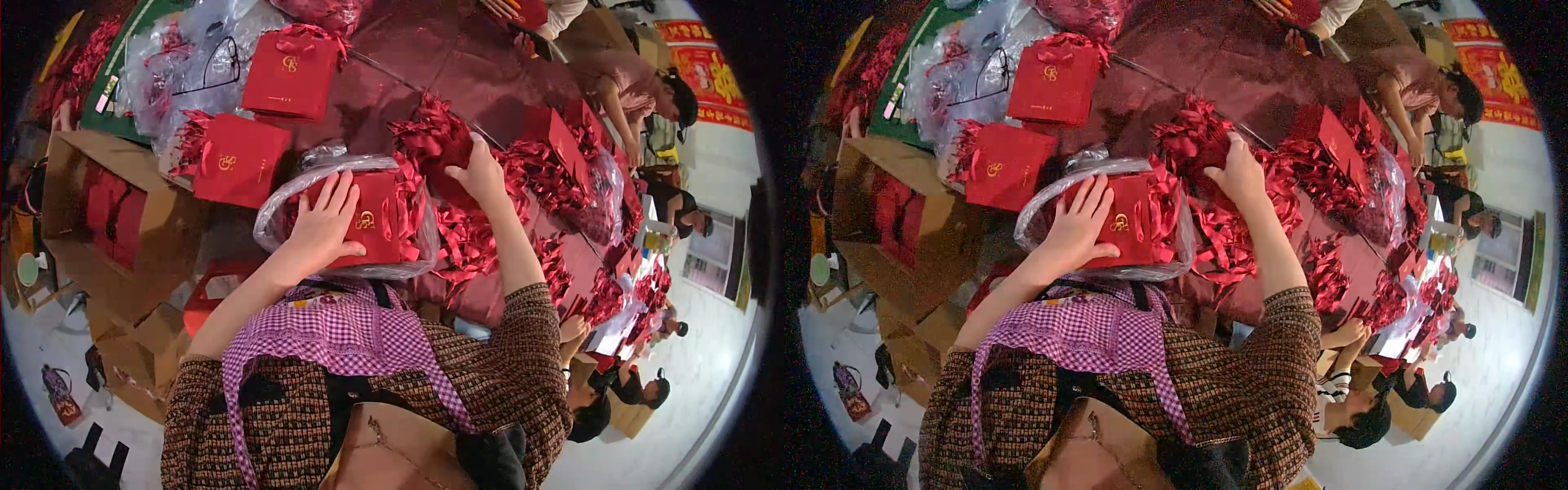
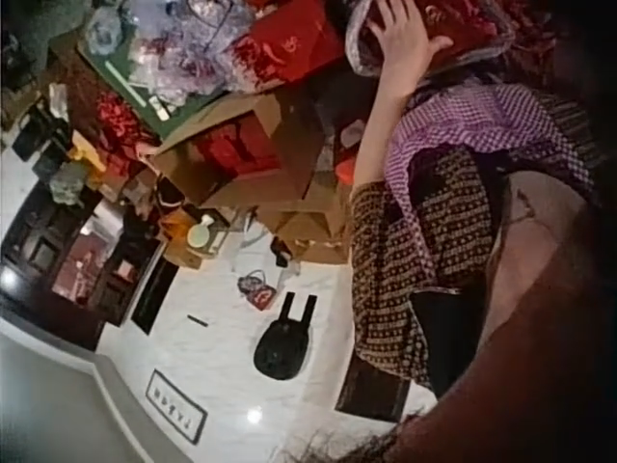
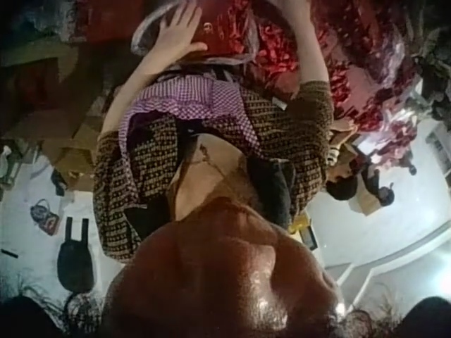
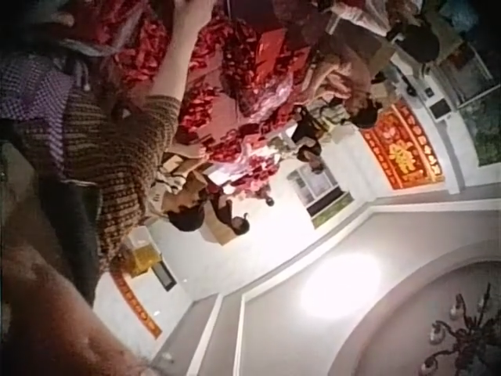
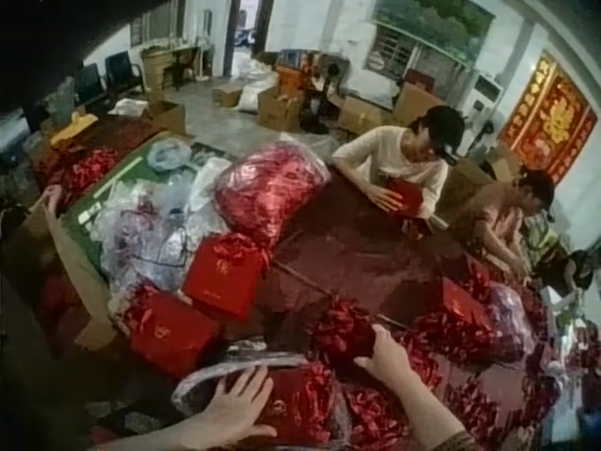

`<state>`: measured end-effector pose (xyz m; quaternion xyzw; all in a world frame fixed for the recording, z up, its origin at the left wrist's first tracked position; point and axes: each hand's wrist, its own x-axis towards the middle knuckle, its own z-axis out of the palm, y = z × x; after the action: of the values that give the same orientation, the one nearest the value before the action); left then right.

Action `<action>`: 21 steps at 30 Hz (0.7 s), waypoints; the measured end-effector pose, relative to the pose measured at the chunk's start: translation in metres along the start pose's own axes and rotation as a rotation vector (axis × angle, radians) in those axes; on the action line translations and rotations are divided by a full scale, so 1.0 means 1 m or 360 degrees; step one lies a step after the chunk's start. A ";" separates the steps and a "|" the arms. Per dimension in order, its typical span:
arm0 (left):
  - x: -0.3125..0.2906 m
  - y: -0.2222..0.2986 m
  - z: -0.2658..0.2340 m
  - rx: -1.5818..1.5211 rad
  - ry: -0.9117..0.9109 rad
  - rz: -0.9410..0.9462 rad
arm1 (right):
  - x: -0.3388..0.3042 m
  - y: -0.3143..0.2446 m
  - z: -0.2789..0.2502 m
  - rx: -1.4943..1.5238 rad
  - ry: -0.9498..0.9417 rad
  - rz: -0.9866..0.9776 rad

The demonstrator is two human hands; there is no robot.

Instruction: The person picks up red gift bags from a table and places them into a plastic bag by hand. The person then removes the gift bags from the plastic bag and stacks them back on the table.

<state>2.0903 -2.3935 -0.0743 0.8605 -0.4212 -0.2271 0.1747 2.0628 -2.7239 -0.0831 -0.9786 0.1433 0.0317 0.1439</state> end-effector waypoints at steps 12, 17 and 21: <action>0.001 -0.001 0.003 0.0036 0.0007 0.0017 | 0.001 0.004 0.000 -0.0328 0.0058 0.0055; 0.000 0.000 0.002 0.0023 -0.0007 0.0002 | 0.004 -0.007 -0.001 -0.0675 0.0076 -0.0041; 0.001 0.002 0.002 0.0009 -0.0001 0.0000 | 0.005 -0.003 0.010 -0.0691 0.0325 -0.0132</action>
<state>2.0889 -2.3954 -0.0753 0.8610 -0.4219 -0.2261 0.1721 2.0689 -2.7193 -0.0923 -0.9898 0.1066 -0.0434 -0.0840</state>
